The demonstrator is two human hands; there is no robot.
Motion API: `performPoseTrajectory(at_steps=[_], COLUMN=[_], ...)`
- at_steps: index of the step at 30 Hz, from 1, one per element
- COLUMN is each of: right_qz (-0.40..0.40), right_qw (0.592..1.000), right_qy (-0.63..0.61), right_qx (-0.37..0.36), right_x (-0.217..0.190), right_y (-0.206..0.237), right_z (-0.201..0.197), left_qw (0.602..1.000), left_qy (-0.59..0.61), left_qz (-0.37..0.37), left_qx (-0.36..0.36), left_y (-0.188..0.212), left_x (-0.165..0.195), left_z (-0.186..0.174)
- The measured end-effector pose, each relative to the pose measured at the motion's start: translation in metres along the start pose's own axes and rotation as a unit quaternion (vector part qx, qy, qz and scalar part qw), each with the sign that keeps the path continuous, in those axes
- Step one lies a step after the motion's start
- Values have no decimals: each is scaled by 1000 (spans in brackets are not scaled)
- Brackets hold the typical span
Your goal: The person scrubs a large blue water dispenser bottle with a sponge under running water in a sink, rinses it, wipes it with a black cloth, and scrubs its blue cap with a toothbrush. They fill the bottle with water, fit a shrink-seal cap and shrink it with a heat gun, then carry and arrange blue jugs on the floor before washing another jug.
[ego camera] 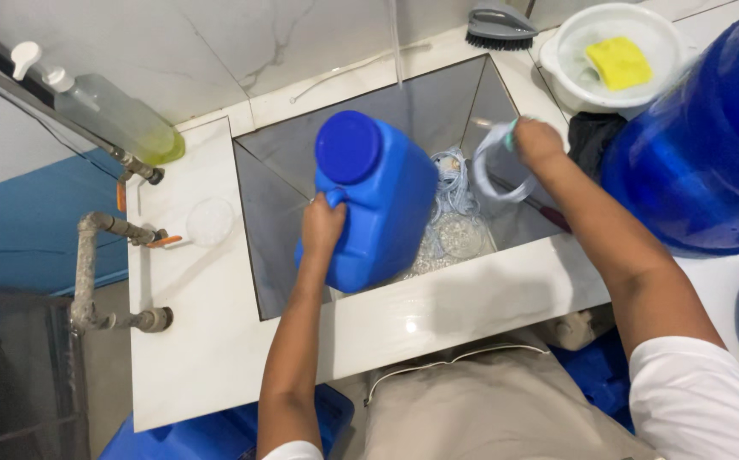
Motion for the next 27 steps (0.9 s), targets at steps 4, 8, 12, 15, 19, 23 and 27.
performPoseTrajectory(at_steps=[4, 8, 12, 15, 19, 23, 27], right_qz=[59, 165, 24, 129, 273, 365, 216], right_qw=[992, 981, 969, 986, 959, 912, 915], right_qy=[-48, -61, 59, -36, -78, -184, -301], right_qx=[-98, -77, -240, -99, -3, -41, 161], right_x=[10, 60, 76, 101, 134, 147, 100], right_y=[-17, -16, -26, -63, -92, -105, -118], right_z=[12, 39, 60, 19, -4, 17, -5], left_qw=[995, 995, 996, 996, 977, 973, 971], left_qy=[21, 31, 29, -19, -113, -105, -102], left_qz=[-88, -91, -78, -25, 32, 77, 80], left_qx=[39, 29, -31, -80, -179, -190, -200], left_y=[-4, 2, 3, 0, -9, -24, -43], left_x=[-20, -36, -34, -14, 17, 46, 68], left_z=[-3, -11, -6, 12, 47, 74, 107])
Point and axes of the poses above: each hand's wrist, its own y-axis away from the middle knuckle, its own z-axis out of the palm, x = y × z, the point moved 5 cm from there along -y, towards the middle knuckle, and after that the axes turned 11 degrees about y, right-handed, at the moved point
